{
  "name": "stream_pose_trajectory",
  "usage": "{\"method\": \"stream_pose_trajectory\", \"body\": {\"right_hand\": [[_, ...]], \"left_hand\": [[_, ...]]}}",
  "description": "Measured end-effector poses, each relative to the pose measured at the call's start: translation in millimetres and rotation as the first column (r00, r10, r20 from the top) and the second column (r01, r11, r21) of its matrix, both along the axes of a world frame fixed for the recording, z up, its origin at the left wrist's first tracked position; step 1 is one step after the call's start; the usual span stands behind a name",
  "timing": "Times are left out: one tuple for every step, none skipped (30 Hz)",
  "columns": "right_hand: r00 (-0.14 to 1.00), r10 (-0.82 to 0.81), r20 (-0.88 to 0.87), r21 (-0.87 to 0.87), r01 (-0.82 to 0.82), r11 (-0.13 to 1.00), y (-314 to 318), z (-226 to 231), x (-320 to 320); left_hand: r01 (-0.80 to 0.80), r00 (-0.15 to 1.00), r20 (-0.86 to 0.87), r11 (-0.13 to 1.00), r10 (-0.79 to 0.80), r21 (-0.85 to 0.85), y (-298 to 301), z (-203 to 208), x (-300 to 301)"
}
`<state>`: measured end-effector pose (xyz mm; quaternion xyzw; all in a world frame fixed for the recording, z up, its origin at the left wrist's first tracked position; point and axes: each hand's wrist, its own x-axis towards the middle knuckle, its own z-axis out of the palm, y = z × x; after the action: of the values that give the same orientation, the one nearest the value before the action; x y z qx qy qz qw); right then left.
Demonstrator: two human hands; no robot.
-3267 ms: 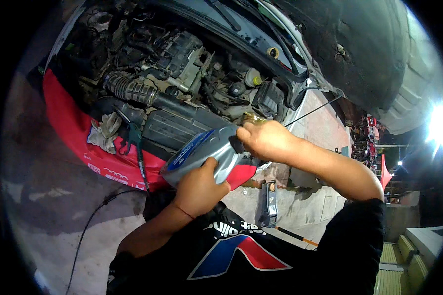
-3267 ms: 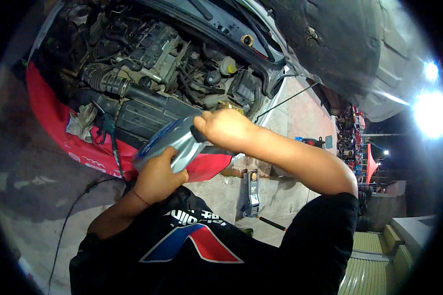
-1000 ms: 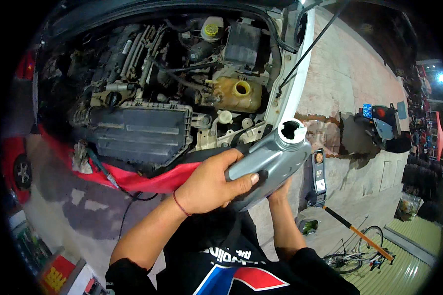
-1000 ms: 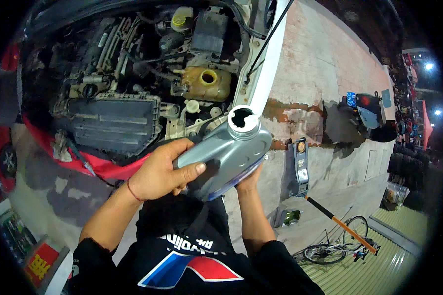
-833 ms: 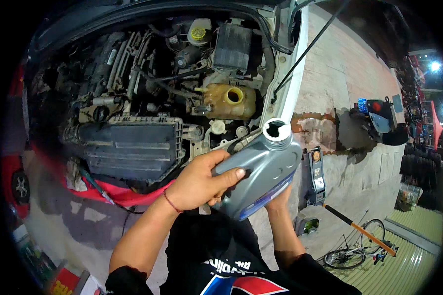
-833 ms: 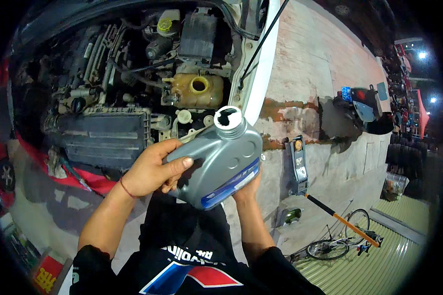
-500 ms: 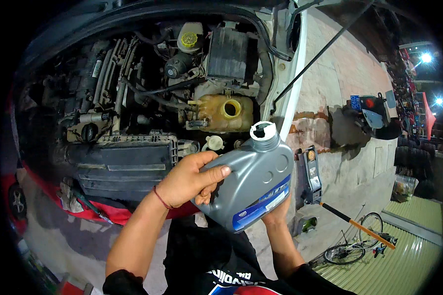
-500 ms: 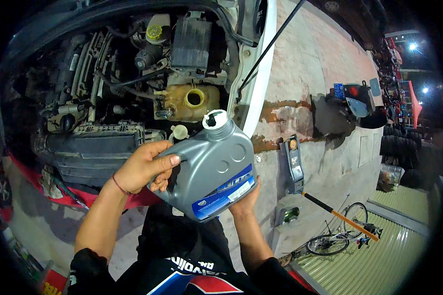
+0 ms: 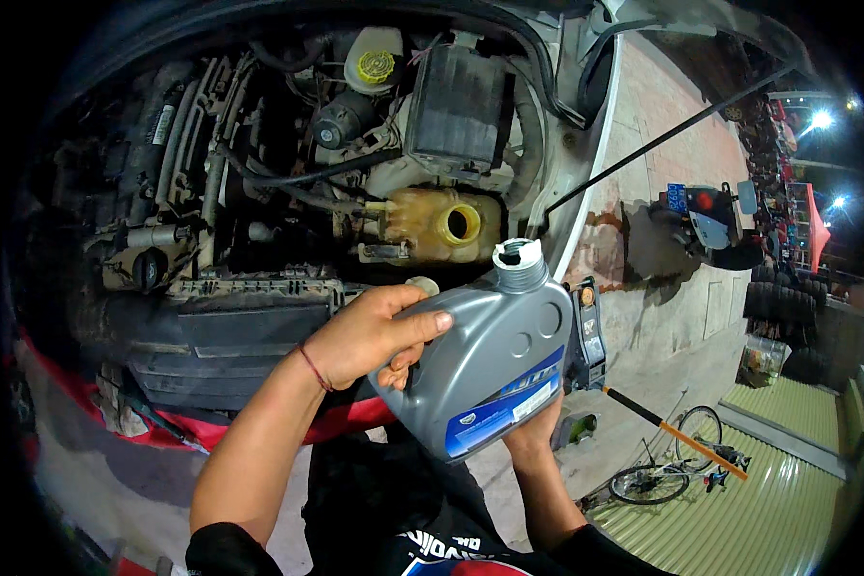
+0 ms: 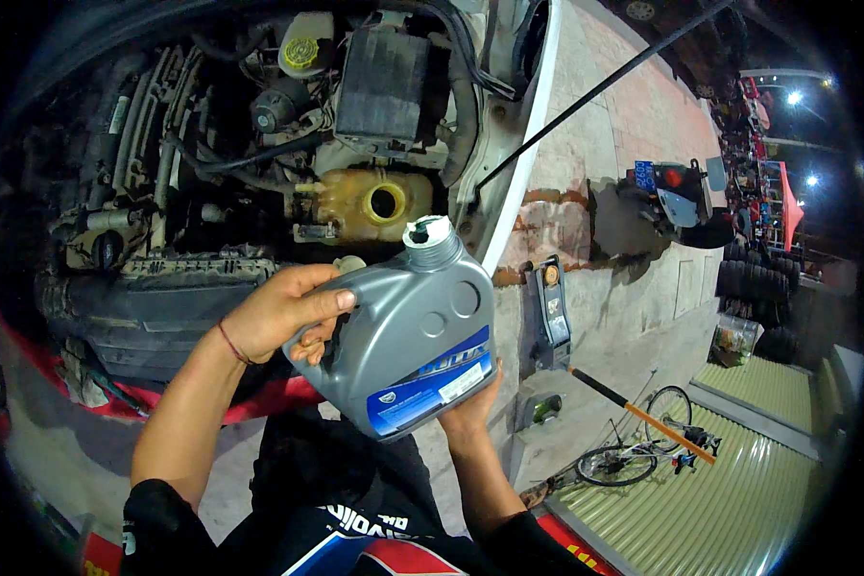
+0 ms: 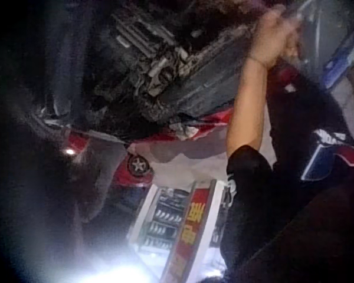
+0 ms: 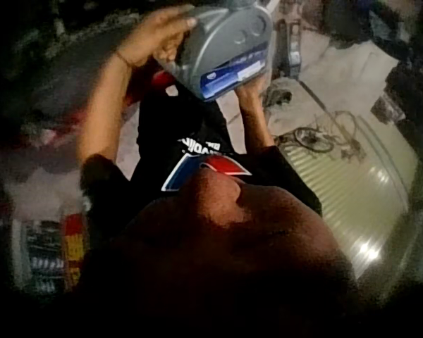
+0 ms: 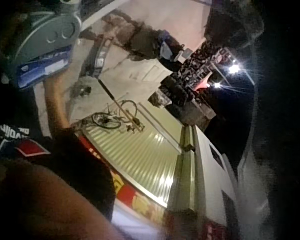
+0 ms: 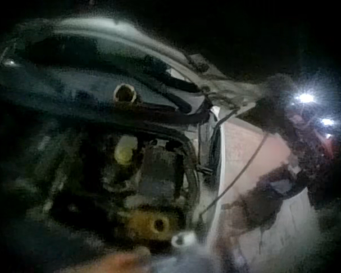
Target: The person opens the hood of a white car and pours green coolant from a silver jug into the coolant reservoir. The person then closes the reservoir cap and sets the jug down.
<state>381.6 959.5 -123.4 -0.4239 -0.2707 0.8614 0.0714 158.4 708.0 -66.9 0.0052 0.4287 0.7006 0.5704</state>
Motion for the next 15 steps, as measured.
{"method": "stream_pose_trajectory", "body": {"right_hand": [[1.0, -0.019, 0.02, -0.034, 0.02, 0.999, 0.0, 0.1, 0.8], [0.999, -0.017, 0.039, -0.006, 0.017, 1.0, -2.1, 1.9, -0.8], [0.998, -0.015, 0.058, 0.021, 0.014, 1.0, -5.5, 5.9, -3.3], [0.997, -0.013, 0.077, 0.049, 0.009, 0.999, -8.1, 7.7, -4.6], [0.997, -0.017, 0.078, 0.058, 0.012, 0.998, -9.4, 7.4, -4.4], [0.997, -0.02, 0.08, 0.067, 0.015, 0.998, -10.6, 6.8, -3.2], [0.996, -0.023, 0.081, 0.076, 0.016, 0.997, -11.2, 6.5, -1.9], [0.997, -0.034, 0.074, 0.048, 0.03, 0.998, -10.7, 4.3, 0.0], [0.997, -0.044, 0.066, 0.019, 0.043, 0.999, -9.5, 1.5, 2.3], [0.997, -0.054, 0.059, -0.01, 0.055, 0.998, -9.4, 0.4, 4.0], [0.998, -0.047, 0.035, -0.036, 0.048, 0.998, -9.8, 1.5, 4.0], [0.999, -0.04, 0.012, -0.063, 0.04, 0.997, -11.7, 2.5, 2.5], [0.999, -0.032, -0.012, -0.089, 0.031, 0.996, -14.1, 2.8, 1.3], [0.998, -0.025, -0.066, -0.116, 0.017, 0.993, -13.0, 0.6, 2.7], [0.993, -0.02, -0.119, -0.14, 0.003, 0.99, -9.5, -5.1, 6.4]], "left_hand": [[0.005, 1.0, 0.004, 1.0, -0.005, 0.005, -0.3, -4.0, -1.1], [0.01, 1.0, 0.008, 1.0, -0.01, 0.01, -0.1, -8.1, -2.4], [0.01, 1.0, 0.019, 1.0, -0.011, 0.015, -0.4, -11.3, -3.6], [0.01, 1.0, 0.029, 1.0, -0.011, 0.02, -1.0, -14.1, -4.5], [0.012, 0.999, 0.038, 1.0, -0.013, 0.026, -1.1, -15.5, -6.1], [0.014, 0.999, 0.041, 1.0, -0.016, 0.027, -1.7, -15.9, -7.4], [0.016, 0.999, 0.044, 0.999, -0.017, 0.028, -2.6, -15.6, -8.4], [0.02, 0.999, 0.047, 0.999, -0.021, 0.027, -3.2, -15.2, -9.5], [0.021, 0.999, 0.039, 1.0, -0.021, 0.007, -3.7, -13.8, -9.6], [0.021, 0.999, 0.031, 1.0, -0.02, -0.014, -4.7, -11.0, -8.7], [0.025, 0.999, 0.023, 0.999, -0.024, -0.029, -3.7, -7.9, -8.1], [0.039, 0.999, 0.007, 0.999, -0.039, -0.035, -4.2, -2.6, -5.7], [0.053, 0.999, -0.008, 0.998, -0.054, -0.041, -6.4, 5.7, -1.3], [0.069, 0.997, -0.023, 0.997, -0.07, -0.041, -6.9, 16.4, 5.0], [0.051, 0.999, -0.011, 0.997, -0.051, -0.054, -6.6, 33.0, 11.7]]}}
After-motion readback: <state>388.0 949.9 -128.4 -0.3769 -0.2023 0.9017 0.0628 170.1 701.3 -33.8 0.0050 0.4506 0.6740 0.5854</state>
